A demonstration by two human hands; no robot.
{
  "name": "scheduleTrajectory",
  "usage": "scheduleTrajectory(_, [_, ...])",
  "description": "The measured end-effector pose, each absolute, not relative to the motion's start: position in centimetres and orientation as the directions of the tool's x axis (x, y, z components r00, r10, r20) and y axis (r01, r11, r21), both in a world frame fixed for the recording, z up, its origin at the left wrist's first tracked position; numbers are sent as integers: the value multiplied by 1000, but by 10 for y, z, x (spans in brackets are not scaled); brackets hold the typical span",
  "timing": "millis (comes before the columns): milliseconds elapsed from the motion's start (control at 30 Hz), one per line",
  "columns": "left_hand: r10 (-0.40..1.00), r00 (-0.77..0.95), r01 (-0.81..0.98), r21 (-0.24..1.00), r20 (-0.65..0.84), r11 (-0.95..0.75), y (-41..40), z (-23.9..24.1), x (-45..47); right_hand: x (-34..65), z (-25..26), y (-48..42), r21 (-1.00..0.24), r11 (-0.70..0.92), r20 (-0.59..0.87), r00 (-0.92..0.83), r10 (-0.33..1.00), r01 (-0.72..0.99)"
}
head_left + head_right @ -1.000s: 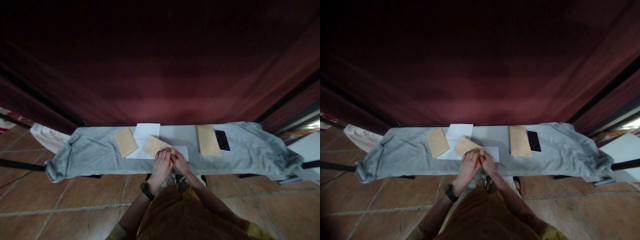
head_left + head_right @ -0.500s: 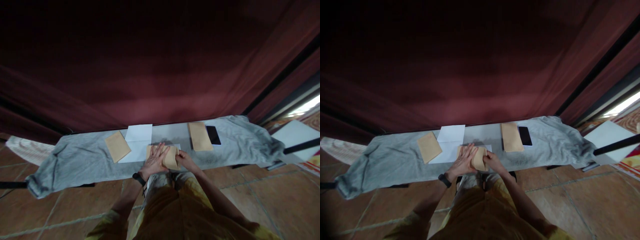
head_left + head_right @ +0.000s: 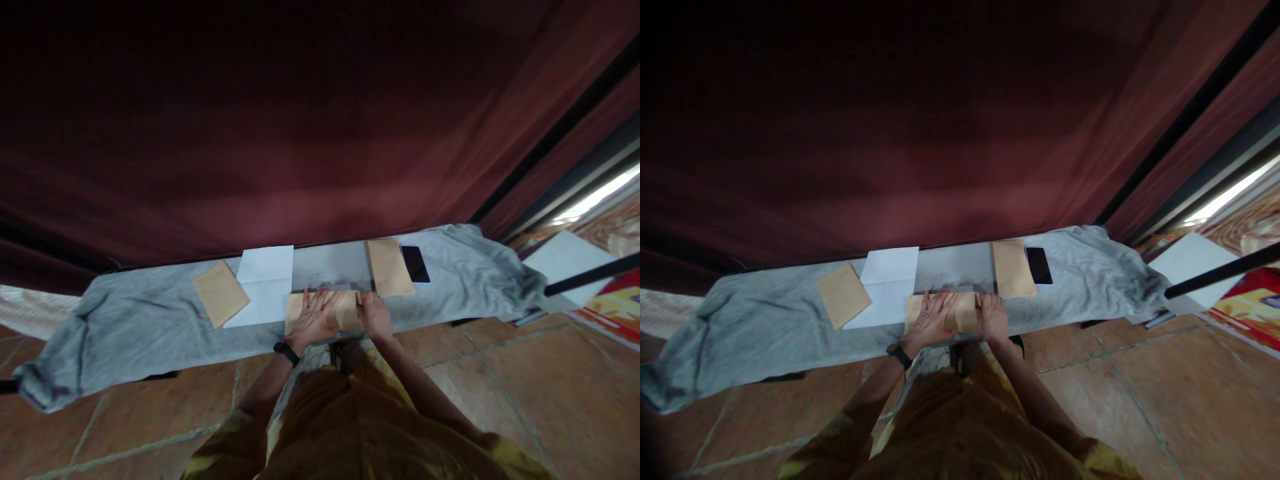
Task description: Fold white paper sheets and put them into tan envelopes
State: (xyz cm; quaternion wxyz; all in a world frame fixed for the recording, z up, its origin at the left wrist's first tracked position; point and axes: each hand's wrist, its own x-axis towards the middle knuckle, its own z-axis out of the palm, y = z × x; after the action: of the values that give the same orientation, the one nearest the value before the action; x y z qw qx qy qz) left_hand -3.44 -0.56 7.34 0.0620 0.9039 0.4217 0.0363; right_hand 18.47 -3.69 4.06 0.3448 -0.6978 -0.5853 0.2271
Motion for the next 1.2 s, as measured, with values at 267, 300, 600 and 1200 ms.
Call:
scheduleTrajectory(267, [782, 622, 776, 101, 42, -623, -11, 73, -28, 182, 31, -40, -923, -74, -1, 189, 982, 378])
scheduleTrajectory(300, [782, 623, 777, 94, 37, -623, -12, 75, -27, 184, 31, -40, -938, -81, -26, 163, 986, 338])
scheduleTrajectory(600, [729, 684, 729, 28, 12, -684, -23, 97, -19, 198, 48, -36, -975, -114, -143, -146, 979, 193])
scheduleTrajectory(1200, [687, 727, 685, 61, 4, -726, -26, 119, -25, 186, 60, -51, -870, -426, -361, -269, 893, -247])
